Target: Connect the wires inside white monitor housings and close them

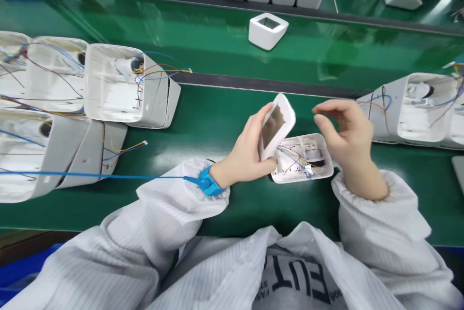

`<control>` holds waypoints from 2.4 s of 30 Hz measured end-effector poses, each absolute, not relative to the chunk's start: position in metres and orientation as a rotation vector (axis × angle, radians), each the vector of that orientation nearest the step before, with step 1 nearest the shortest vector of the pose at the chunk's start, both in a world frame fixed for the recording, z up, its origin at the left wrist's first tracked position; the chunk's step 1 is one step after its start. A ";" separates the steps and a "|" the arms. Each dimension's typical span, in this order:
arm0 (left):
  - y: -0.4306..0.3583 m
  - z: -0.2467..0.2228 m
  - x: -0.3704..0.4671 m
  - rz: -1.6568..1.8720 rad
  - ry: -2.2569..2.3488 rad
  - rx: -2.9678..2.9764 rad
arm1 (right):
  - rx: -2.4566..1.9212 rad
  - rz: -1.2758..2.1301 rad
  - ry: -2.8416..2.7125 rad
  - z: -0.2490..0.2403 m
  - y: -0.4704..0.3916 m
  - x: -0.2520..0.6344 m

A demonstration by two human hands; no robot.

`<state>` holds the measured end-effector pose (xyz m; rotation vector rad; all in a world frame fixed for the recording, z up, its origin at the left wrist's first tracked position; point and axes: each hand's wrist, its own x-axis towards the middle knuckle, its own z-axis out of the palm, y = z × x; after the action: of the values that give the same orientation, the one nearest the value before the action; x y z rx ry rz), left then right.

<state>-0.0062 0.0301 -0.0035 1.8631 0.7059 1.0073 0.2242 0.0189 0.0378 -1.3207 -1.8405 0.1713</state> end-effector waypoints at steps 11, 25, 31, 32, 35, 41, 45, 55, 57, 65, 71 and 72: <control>0.016 -0.018 0.003 1.145 0.329 1.417 | -1.453 -0.155 -2.565 0.049 -0.006 0.190; 0.018 -0.019 -0.001 1.098 0.324 1.439 | -1.439 0.024 -2.321 0.028 0.004 0.191; 0.020 -0.028 0.000 1.130 0.320 1.450 | -1.355 0.127 -2.261 0.023 0.005 0.194; 0.020 -0.028 0.000 1.111 0.344 1.463 | -1.356 0.128 -2.261 0.022 0.005 0.194; 0.019 -0.025 0.000 1.092 0.377 1.473 | -1.358 0.137 -2.263 0.023 0.005 0.193; 0.015 -0.013 0.000 1.081 0.399 1.424 | -1.316 0.186 -2.291 0.027 0.005 0.192; 0.015 -0.007 0.000 1.045 0.412 1.408 | -1.288 0.195 -2.304 0.028 0.005 0.191; 0.022 -0.012 -0.002 1.016 0.346 1.580 | -1.341 0.076 -2.394 0.029 0.005 0.188; 0.022 -0.011 -0.002 1.003 0.372 1.596 | -1.356 0.023 -2.401 0.028 0.005 0.188; 0.019 -0.005 0.000 0.959 0.432 1.485 | -1.415 -0.028 -2.409 0.027 0.002 0.184; 0.018 -0.011 0.001 1.027 0.415 1.304 | -1.325 0.423 -2.133 0.042 0.000 0.196; 0.018 -0.011 0.001 1.026 0.418 1.289 | -1.266 0.561 -2.092 0.049 -0.002 0.199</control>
<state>0.0011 0.0176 -0.0114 1.2894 0.4180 1.0265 0.1991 -0.0016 0.0488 -1.2660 -2.0921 0.5607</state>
